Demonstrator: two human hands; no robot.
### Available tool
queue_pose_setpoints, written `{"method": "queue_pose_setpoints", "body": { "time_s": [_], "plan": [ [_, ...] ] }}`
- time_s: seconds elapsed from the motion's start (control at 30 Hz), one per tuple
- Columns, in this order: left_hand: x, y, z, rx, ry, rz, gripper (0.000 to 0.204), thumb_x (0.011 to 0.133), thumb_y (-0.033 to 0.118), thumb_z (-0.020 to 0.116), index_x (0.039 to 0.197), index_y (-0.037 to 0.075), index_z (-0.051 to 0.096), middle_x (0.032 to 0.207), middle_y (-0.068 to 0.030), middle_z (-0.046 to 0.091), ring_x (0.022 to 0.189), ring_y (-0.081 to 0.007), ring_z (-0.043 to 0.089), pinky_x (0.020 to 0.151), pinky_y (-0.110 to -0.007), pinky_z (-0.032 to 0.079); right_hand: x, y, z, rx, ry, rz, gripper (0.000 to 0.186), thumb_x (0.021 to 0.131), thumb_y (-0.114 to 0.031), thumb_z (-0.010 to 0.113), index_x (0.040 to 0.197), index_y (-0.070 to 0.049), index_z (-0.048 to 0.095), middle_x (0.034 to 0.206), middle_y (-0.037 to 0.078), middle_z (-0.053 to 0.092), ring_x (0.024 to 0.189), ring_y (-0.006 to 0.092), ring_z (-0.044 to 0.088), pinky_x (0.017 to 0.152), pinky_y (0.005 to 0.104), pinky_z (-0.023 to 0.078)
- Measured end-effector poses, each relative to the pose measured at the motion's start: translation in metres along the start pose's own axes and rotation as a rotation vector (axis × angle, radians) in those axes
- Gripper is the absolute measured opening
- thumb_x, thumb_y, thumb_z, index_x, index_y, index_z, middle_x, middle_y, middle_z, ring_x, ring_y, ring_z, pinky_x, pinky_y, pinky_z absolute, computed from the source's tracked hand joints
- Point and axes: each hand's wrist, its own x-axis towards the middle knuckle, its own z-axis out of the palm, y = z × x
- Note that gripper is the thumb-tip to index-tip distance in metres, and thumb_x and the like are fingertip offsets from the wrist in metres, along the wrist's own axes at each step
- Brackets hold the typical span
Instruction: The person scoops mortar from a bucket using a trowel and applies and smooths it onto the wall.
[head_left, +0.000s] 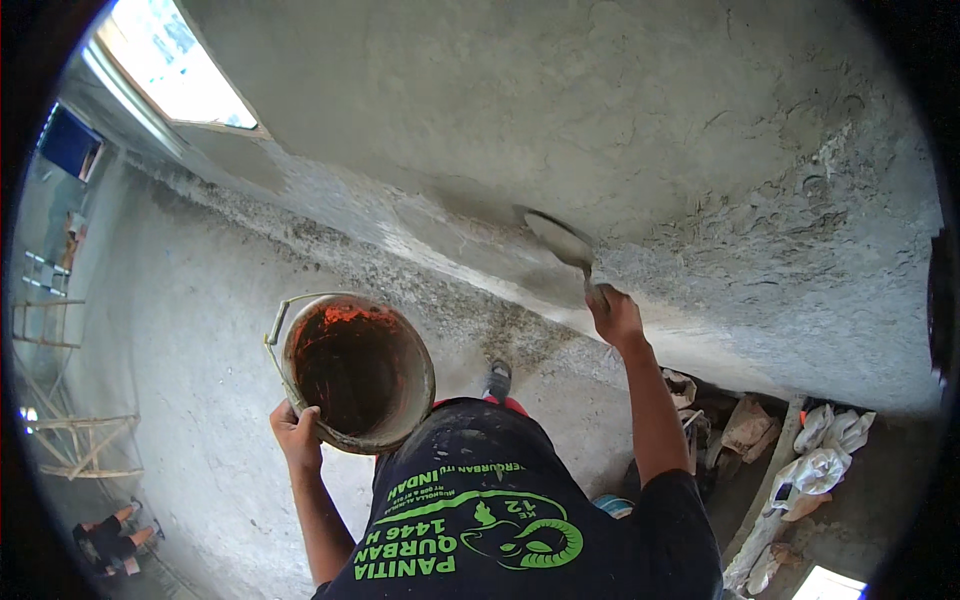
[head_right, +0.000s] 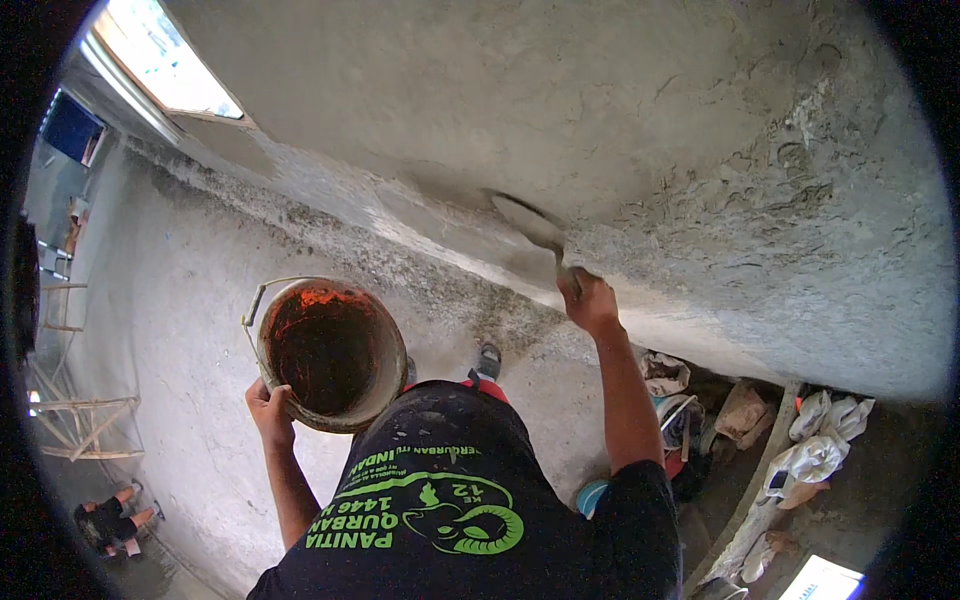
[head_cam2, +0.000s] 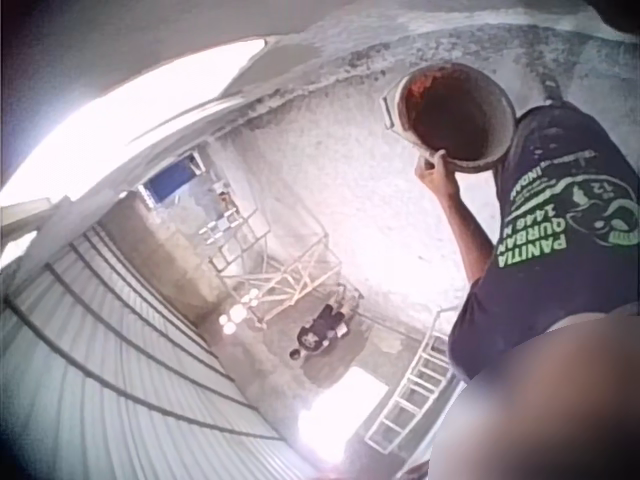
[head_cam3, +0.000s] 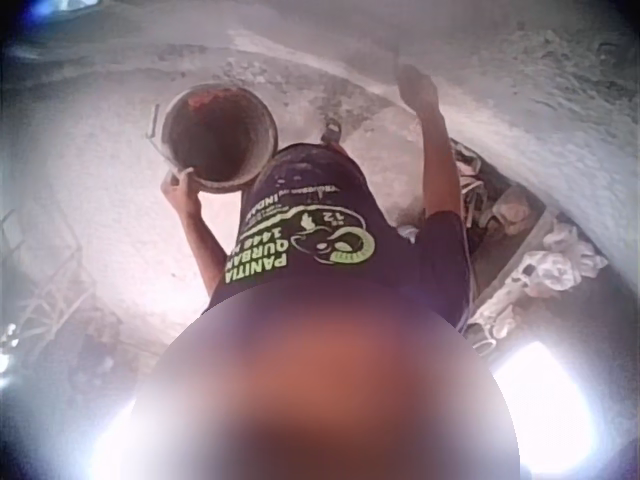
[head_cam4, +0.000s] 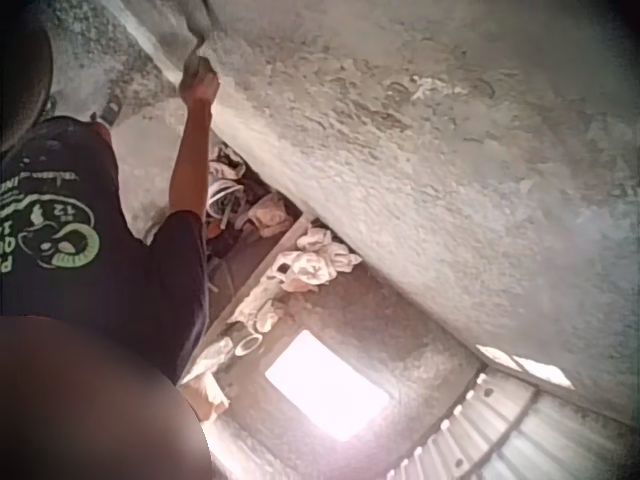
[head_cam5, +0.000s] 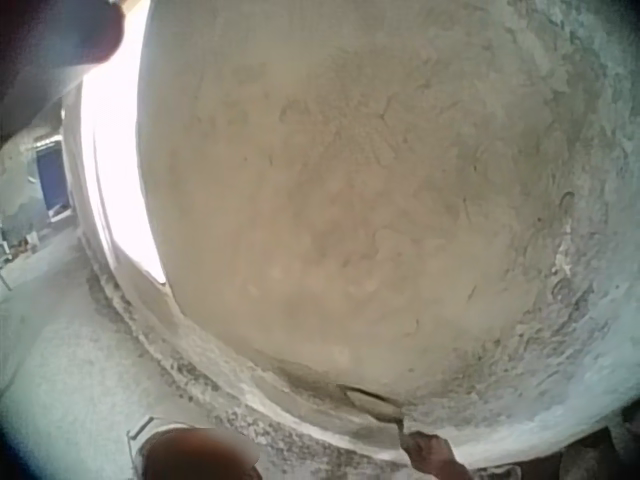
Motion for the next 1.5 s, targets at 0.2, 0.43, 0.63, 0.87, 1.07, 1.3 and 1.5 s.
{"method": "queue_pose_setpoints", "body": {
  "time_s": [0.2, 0.43, 0.63, 0.87, 1.07, 1.3, 1.5],
  "plan": [
    [0.001, 0.000, -0.003, -0.056, -0.048, -0.072, 0.009, 0.080, 0.006, 0.059, 0.081, -0.003, 0.062, 0.070, 0.0009, 0.059, 0.057, -0.0055, 0.050, 0.052, -0.023, 0.038, 0.004, 0.027, 0.013, -0.197, -0.158, 0.122, 0.030, 0.092, -0.038, 0.064, 0.097, -0.008, 0.068, 0.089, 0.020, 0.071, 0.089, 0.0412, 0.068, 0.079, 0.0523, 0.053],
    [0.007, 0.010, 0.006, -0.006, -0.067, -0.092, 0.007, 0.079, 0.005, 0.059, 0.079, -0.002, 0.061, 0.069, 0.0018, 0.058, 0.057, -0.0053, 0.048, 0.052, -0.023, 0.037, -0.003, 0.026, -0.027, -0.127, 0.087, 0.001, 0.027, 0.091, -0.038, 0.065, 0.105, -0.015, 0.070, 0.095, 0.019, 0.071, 0.087, 0.0408, 0.068, 0.075, 0.0524, 0.054],
    [0.013, -0.010, -0.010, -0.036, -0.060, -0.082, 0.008, 0.077, 0.005, 0.058, 0.079, -0.003, 0.061, 0.071, 0.0014, 0.058, 0.061, -0.0063, 0.049, 0.056, -0.024, 0.039, -0.046, 0.061, -0.051, -0.197, 0.066, 0.181, 0.035, 0.091, -0.043, 0.064, 0.095, -0.008, 0.069, 0.090, 0.023, 0.069, 0.090, 0.0444, 0.066, 0.076, 0.0538, 0.052],
    [-0.002, 0.005, -0.036, 0.101, -0.022, -0.048, 0.018, 0.079, 0.017, 0.066, 0.076, -0.001, 0.064, 0.067, 0.0020, 0.058, 0.061, -0.0081, 0.052, 0.055, -0.028, 0.041, -0.135, 0.030, 0.001, 0.028, -0.344, 0.362, 0.041, 0.087, -0.033, 0.073, 0.116, -0.006, 0.062, 0.116, 0.024, 0.066, 0.108, 0.0413, 0.063, 0.090, 0.0489, 0.050],
    [0.028, -0.007, -0.033, 0.023, -0.179, 0.098, 0.015, 0.080, 0.009, 0.065, 0.070, -0.001, 0.060, 0.062, 0.0039, 0.054, 0.059, -0.0046, 0.047, 0.051, -0.026, 0.038, -0.111, -0.142, 0.004, -0.007, -0.293, -0.088, 0.044, 0.087, -0.032, 0.073, 0.120, -0.004, 0.064, 0.120, 0.022, 0.064, 0.112, 0.0409, 0.060, 0.094, 0.0468, 0.048],
    [0.040, 0.005, -0.054, -0.071, -0.339, 0.231, 0.015, 0.077, 0.002, 0.063, 0.064, 0.000, 0.055, 0.057, 0.0033, 0.051, 0.053, -0.0043, 0.044, 0.048, -0.025, 0.036, -0.044, -0.312, 0.021, 0.050, -0.750, -0.384, 0.035, 0.090, -0.031, 0.064, 0.111, -0.004, 0.068, 0.099, 0.021, 0.069, 0.098, 0.0420, 0.063, 0.086, 0.0479, 0.050],
    [0.059, 0.001, -0.075, 0.021, -0.425, 0.518, 0.018, 0.065, 0.006, 0.064, 0.058, 0.004, 0.049, 0.049, -0.0048, 0.043, 0.040, -0.0160, 0.042, 0.043, -0.031, 0.033, -0.029, -0.354, 0.087, -0.305, -0.931, -0.375, 0.036, 0.094, -0.034, 0.057, 0.109, -0.003, 0.069, 0.093, 0.023, 0.069, 0.090, 0.0415, 0.066, 0.080, 0.0495, 0.052]
  ]
}}
